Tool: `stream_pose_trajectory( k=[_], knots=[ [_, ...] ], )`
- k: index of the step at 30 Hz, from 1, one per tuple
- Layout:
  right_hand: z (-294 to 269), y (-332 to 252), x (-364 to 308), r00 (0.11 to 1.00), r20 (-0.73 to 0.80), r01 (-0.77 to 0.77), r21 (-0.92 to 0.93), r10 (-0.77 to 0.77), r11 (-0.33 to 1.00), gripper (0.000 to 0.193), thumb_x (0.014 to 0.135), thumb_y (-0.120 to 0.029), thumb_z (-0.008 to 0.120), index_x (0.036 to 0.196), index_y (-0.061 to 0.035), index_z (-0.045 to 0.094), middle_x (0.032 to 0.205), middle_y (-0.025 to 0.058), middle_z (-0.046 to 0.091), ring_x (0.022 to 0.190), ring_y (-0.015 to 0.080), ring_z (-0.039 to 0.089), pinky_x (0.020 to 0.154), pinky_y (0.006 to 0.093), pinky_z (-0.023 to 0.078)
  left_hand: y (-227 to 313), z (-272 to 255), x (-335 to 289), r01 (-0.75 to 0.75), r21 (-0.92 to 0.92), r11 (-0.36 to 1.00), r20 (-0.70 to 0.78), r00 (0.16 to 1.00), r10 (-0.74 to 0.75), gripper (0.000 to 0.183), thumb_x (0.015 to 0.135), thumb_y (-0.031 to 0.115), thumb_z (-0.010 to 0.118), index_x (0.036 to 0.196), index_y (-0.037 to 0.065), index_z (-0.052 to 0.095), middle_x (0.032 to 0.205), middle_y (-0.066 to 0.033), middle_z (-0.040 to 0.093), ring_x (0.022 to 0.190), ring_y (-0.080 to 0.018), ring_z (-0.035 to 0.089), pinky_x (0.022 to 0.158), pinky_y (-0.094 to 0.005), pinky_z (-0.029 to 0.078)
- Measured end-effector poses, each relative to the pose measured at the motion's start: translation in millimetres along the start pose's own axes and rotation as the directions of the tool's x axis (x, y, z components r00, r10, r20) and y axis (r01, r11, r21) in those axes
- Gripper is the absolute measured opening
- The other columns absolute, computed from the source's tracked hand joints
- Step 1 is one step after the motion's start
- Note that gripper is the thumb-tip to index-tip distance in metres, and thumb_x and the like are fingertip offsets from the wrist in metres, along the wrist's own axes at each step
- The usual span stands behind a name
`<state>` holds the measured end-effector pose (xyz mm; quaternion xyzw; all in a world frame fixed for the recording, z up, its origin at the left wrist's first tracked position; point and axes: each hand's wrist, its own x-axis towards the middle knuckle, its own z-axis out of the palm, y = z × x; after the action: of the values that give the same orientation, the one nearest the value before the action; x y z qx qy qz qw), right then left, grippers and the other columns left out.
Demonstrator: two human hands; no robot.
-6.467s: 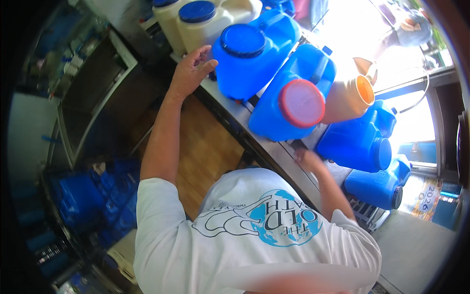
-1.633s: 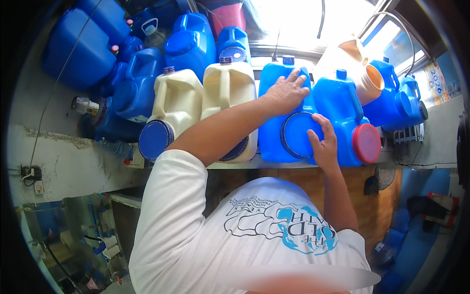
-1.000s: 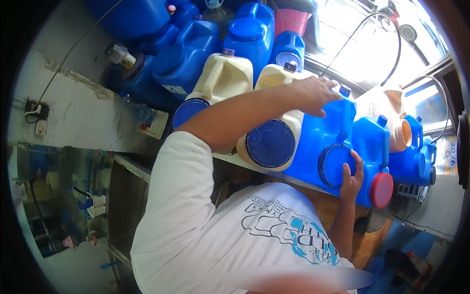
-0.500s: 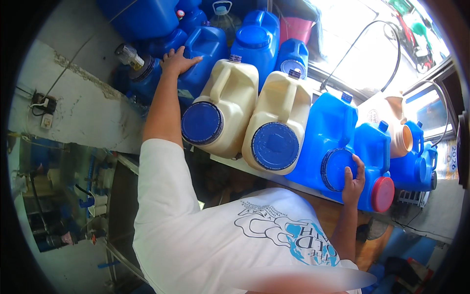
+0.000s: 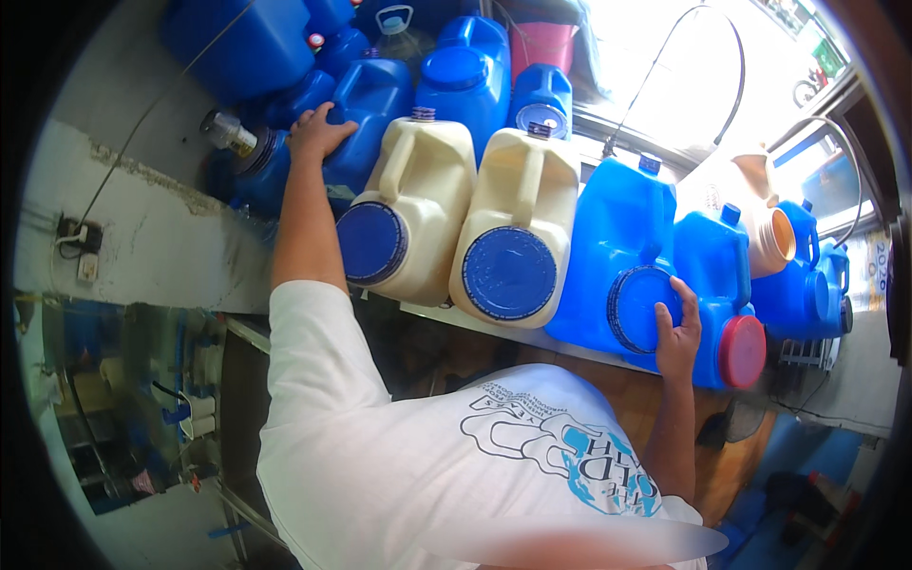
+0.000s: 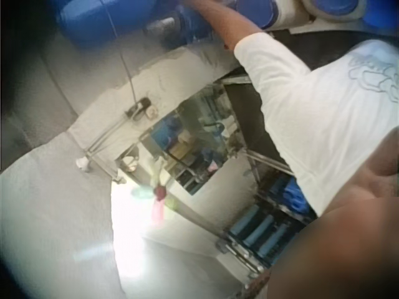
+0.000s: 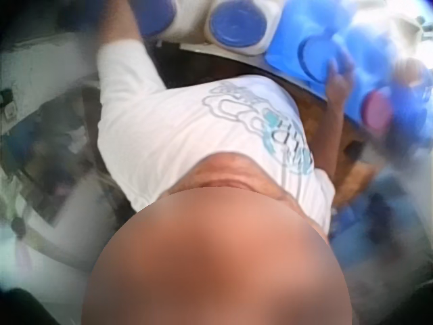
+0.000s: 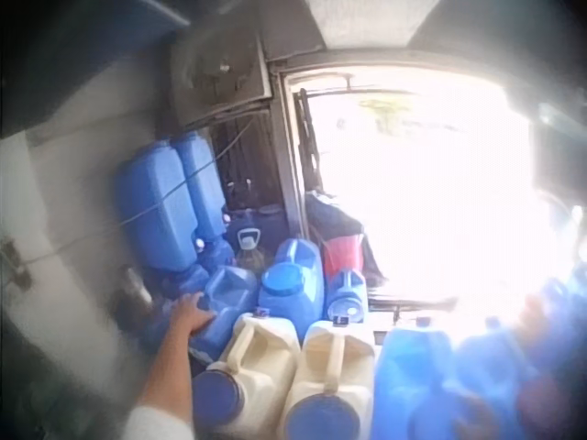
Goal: The person washes a small bowl and a lid in a stainless steel sink using a sponge and running water, then rinses them and places them on a nearby shelf. The person also handles cash and a small device on the counter during the process.
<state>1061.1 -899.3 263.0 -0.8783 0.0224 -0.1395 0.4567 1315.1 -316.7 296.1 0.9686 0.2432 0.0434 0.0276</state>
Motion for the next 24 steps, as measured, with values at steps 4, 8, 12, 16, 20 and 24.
stream_pose_trajectory(
  k=[4,8,12,16,20,24],
  knots=[
    [-1.1,7.3,0.9,0.999,-0.021,0.034,0.005,-0.034,0.999,0.041,0.085,-0.017,0.068,0.123,-0.0051,0.059,0.127,0.0145,0.057,0.122,0.0283,0.052,0.106,0.0378,0.038,-8.7,8.4,23.6,-0.101,-0.022,0.995,-0.069,0.993,0.100,0.084,0.067,0.066,0.068,0.139,0.025,0.051,0.143,-0.0126,0.048,0.131,-0.0326,0.046,0.108,-0.0448,0.036],
    [0.3,10.9,6.8,0.996,-0.052,0.074,-0.060,-0.077,0.995,0.042,0.082,-0.022,0.071,0.119,-0.0065,0.061,0.124,0.0159,0.059,0.118,0.0311,0.053,0.104,0.0397,0.039,-26.2,34.4,46.3,-0.295,-0.238,0.925,-0.155,0.952,0.264,0.073,0.071,0.057,0.072,0.128,0.013,0.061,0.134,-0.0182,0.056,0.126,-0.0335,0.051,0.104,-0.0417,0.040],
    [-5.5,4.0,6.7,0.995,-0.030,0.095,-0.056,-0.097,0.994,0.045,0.083,-0.030,0.070,0.120,-0.0075,0.060,0.124,0.0164,0.058,0.121,0.0342,0.050,0.104,0.0424,0.039,-36.1,36.7,48.6,-0.127,0.122,0.984,-0.144,0.979,0.144,0.079,0.077,0.074,0.055,0.138,0.025,0.051,0.144,-0.0141,0.047,0.130,-0.0322,0.046,0.107,-0.0442,0.037],
    [-32.6,-2.3,-5.8,0.993,0.070,0.104,-0.088,-0.098,0.991,0.049,0.085,-0.026,0.071,0.127,-0.0054,0.056,0.131,0.0168,0.054,0.126,0.0322,0.049,0.105,0.0397,0.039,7.9,12.5,16.0,-0.063,0.452,0.890,-0.277,0.938,0.207,0.077,0.079,0.075,0.053,0.141,0.029,0.047,0.150,-0.0107,0.038,0.138,-0.0333,0.036,0.110,-0.0533,0.030],
    [-127.1,-13.0,-28.7,0.966,0.168,0.158,0.208,-0.195,0.965,0.043,0.086,-0.020,0.069,0.123,-0.0023,0.058,0.126,0.0140,0.060,0.118,0.0261,0.056,0.103,0.0358,0.041,44.4,-18.4,-6.6,-0.433,0.046,0.900,-0.233,0.871,0.432,0.067,0.086,0.058,0.062,0.137,0.017,0.052,0.142,-0.0126,0.048,0.130,-0.0350,0.046,0.108,-0.0466,0.035],
    [-212.0,53.3,-43.7,0.967,-0.256,0.037,0.226,0.023,0.973,0.032,0.088,-0.013,0.067,0.118,-0.0043,0.062,0.114,0.0074,0.065,0.105,0.0158,0.059,0.092,0.0304,0.046,149.8,-82.5,-139.5,-0.549,-0.671,0.498,-0.210,0.786,0.582,0.062,0.086,0.046,0.070,0.132,0.006,0.056,0.132,-0.0132,0.058,0.125,-0.0275,0.052,0.103,-0.0398,0.041]
  ],
)
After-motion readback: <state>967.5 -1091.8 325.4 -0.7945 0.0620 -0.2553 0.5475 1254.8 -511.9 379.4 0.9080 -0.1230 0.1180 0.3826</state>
